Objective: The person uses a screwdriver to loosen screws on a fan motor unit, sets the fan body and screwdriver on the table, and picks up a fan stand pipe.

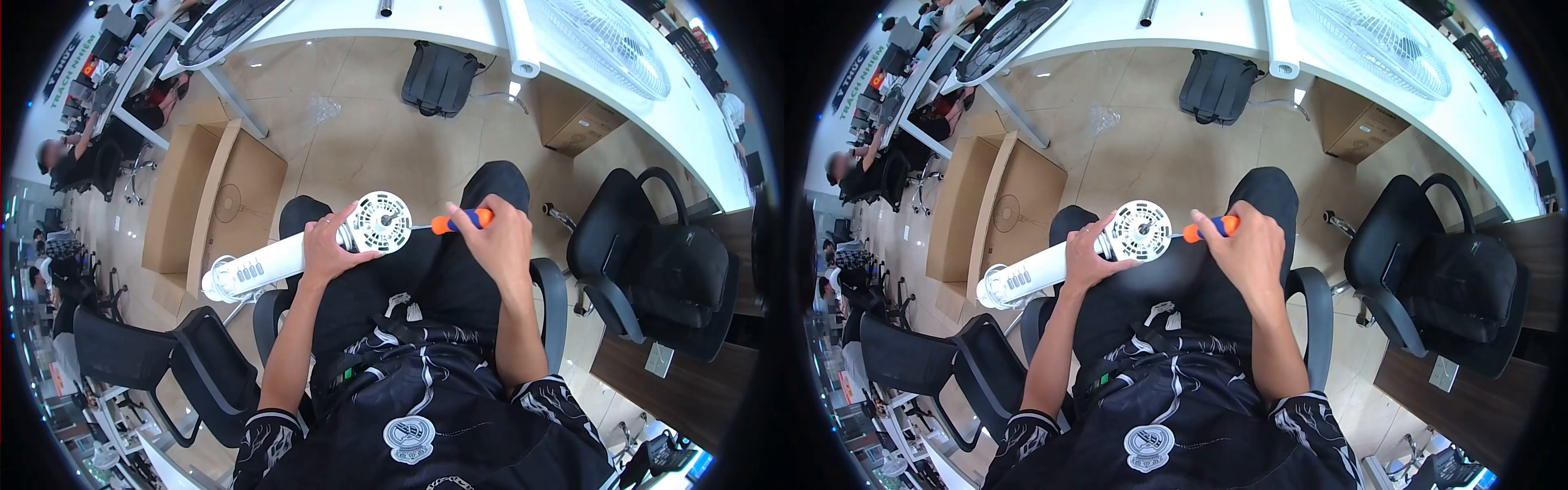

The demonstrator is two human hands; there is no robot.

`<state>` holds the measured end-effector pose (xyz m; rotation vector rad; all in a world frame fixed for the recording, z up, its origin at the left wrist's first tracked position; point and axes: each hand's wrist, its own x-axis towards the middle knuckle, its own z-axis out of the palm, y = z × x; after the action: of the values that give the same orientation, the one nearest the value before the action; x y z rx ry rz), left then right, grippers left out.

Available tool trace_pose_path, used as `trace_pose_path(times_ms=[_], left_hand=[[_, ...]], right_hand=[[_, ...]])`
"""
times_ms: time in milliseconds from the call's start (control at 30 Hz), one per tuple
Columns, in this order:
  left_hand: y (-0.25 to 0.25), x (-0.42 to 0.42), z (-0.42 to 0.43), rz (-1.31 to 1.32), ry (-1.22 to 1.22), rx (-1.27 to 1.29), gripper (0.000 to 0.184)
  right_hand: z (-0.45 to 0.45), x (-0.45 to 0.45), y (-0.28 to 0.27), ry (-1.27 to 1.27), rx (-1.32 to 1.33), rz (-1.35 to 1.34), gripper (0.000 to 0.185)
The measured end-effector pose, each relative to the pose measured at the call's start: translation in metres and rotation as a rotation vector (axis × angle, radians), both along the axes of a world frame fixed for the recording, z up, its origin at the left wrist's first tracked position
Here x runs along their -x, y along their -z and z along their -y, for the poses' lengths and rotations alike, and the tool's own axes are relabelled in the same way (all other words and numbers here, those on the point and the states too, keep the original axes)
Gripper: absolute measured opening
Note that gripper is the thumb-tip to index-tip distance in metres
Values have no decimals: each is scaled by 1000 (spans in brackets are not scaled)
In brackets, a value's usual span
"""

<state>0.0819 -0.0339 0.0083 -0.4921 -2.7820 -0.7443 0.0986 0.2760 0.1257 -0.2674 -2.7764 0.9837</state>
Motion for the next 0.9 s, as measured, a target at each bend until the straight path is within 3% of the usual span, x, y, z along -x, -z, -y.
trace_pose_path(times_ms=[33, 167, 233, 267, 300, 400, 433, 500, 567, 633, 700, 800, 900], left_hand=[[-2, 0, 0, -12, -4, -8, 104], [-8, 1, 1, 55, 1, 6, 105], [-13, 2, 1, 70, 15, -10, 105], [-17, 5, 3, 117, 26, -32, 105], [-18, 8, 6, 169, 39, -50, 105], [-19, 17, 13, 214, 78, -81, 108], [-21, 20, 15, 261, 101, -90, 110], [-21, 27, 17, 275, 123, -84, 112], [-21, 34, 17, 223, 192, -59, 114], [-31, 37, 15, 325, 171, -53, 116], [-31, 37, 14, 382, 147, -37, 118], [-35, 41, 16, 426, 132, -43, 119], [-37, 45, 19, 507, 108, -29, 121]], right_hand=[[-5, 0, 0, -4, -8, -12, 55], [-33, 2, 3, 75, 397, -129, 39], [-35, 16, 22, -47, 670, -469, 30], [-30, 17, 11, -51, 874, -421, 24], [-26, 23, 1, -59, 859, -439, 24], [-18, 44, -22, -6, 1237, -271, 23], [-19, 60, -26, -12, 1231, -277, 23], [-23, 102, -34, -65, 1007, -96, 23], [-8, 155, -52, -37, 691, -107, 22], [-2, 216, -65, -34, 611, -56, 22], [-2, 284, -68, 84, 407, 5, 26], [-1, 371, -70, 162, 431, 125, 25], [-1, 424, -65, 300, 183, 176, 26]])
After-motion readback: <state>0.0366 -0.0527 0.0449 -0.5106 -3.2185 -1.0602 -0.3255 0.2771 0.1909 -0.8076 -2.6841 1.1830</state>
